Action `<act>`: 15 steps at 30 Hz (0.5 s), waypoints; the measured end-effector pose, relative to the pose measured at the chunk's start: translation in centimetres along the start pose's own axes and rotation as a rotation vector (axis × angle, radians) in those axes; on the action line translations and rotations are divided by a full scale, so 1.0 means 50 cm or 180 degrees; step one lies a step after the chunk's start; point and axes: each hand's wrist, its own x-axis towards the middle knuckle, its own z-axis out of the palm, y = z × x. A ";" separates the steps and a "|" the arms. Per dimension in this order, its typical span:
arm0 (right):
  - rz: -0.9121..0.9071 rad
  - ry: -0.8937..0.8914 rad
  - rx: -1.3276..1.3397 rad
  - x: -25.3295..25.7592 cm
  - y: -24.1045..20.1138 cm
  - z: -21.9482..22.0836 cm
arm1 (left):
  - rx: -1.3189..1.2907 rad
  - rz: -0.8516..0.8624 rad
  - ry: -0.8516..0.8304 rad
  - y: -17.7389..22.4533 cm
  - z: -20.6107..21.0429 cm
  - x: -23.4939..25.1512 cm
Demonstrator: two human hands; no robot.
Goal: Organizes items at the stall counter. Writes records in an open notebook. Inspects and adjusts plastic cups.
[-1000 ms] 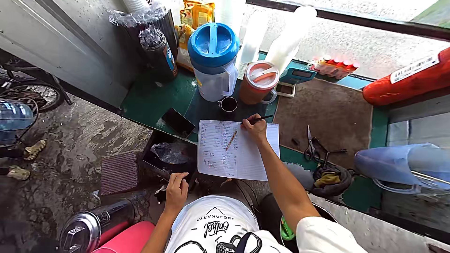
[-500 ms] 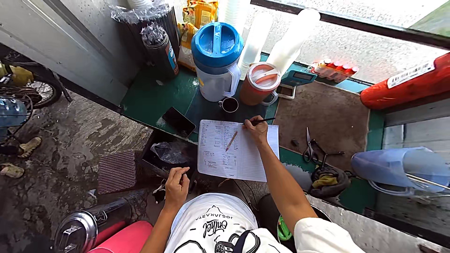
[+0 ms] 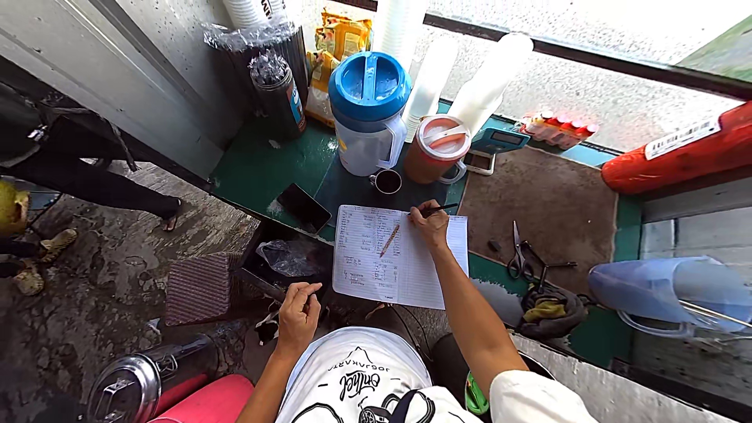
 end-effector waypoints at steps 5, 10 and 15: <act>0.0058 -0.0028 -0.0016 0.004 -0.005 -0.003 | -0.0107 0.0117 0.0033 0.014 -0.006 0.005; 0.0270 0.0145 0.0686 0.002 -0.029 -0.012 | -0.0364 0.0252 0.0042 0.042 -0.020 0.027; 0.0188 -0.0647 0.1867 -0.125 -0.239 -0.050 | -0.1395 0.0265 -0.0326 0.104 -0.049 0.085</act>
